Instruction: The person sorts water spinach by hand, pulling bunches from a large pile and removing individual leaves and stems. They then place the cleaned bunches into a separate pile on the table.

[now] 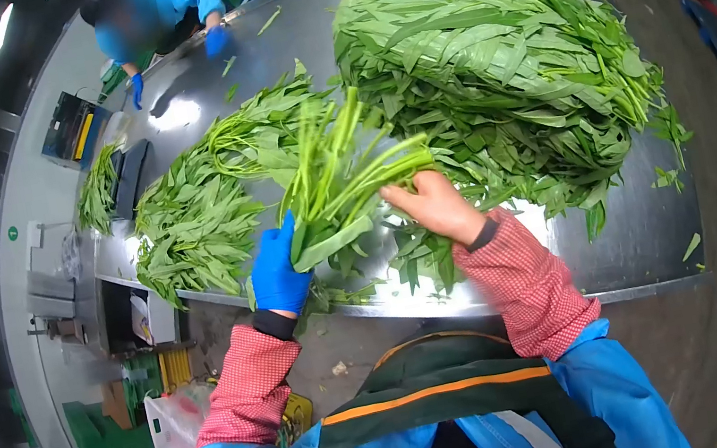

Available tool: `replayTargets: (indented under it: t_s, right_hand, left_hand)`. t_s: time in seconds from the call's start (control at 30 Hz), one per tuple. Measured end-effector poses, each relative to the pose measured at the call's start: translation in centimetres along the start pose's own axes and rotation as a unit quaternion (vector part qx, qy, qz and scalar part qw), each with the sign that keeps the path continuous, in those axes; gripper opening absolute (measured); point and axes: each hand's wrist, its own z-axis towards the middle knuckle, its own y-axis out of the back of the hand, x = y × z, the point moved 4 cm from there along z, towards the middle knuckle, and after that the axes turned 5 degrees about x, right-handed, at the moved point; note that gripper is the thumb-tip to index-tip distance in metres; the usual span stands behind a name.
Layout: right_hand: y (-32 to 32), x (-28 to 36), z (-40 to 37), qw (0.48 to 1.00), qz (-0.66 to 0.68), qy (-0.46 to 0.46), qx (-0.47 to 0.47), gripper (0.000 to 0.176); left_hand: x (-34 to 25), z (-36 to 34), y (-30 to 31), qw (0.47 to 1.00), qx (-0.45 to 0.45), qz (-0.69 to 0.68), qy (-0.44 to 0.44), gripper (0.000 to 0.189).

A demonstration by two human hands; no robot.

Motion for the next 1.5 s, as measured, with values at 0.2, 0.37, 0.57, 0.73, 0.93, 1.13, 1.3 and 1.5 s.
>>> replayTargets:
  t_s: [0.2, 0.37, 0.57, 0.73, 0.93, 1.13, 1.3, 1.5]
  right_hand:
    - [3.9, 1.9, -4.0, 0.994, 0.004, -0.066, 0.085, 0.031]
    - [8.0, 3.8, -5.9, 0.870, -0.479, -0.078, -0.083, 0.030]
    - [12.6, 3.8, -4.7, 0.863, -0.496, 0.015, -0.087, 0.030]
    - [5.4, 2.1, -0.1, 0.985, 0.111, -0.094, 0.090, 0.029]
    - [8.4, 3.7, -1.7, 0.934, 0.355, -0.035, -0.032, 0.019]
    - [7.6, 2.1, -1.7, 0.980, 0.071, -0.183, 0.041, 0.030]
    - [1.2, -0.6, 0.3, 0.994, 0.031, -0.005, 0.109, 0.036]
    - [10.3, 3.0, -2.3, 0.831, 0.545, 0.023, 0.113, 0.039]
  left_hand:
    - [-0.8, 0.0, 0.6, 0.993, 0.029, 0.116, -0.013, 0.079]
    - [-1.6, 0.3, 1.3, 0.978, 0.047, 0.193, -0.059, 0.079]
    - [-0.3, -0.4, 2.6, 0.962, 0.059, 0.258, -0.073, 0.072]
    - [-3.2, 0.3, 2.0, 0.930, 0.001, 0.318, -0.187, 0.060]
    - [-2.4, 0.3, 2.3, 0.924, 0.000, 0.336, -0.181, 0.061]
    - [-0.9, -0.4, 2.3, 0.954, 0.010, 0.258, -0.150, 0.067]
    - [-3.4, 0.5, 1.9, 0.944, 0.003, 0.267, -0.194, 0.068]
    - [-0.6, -0.5, 2.8, 0.959, -0.001, 0.228, -0.169, 0.070]
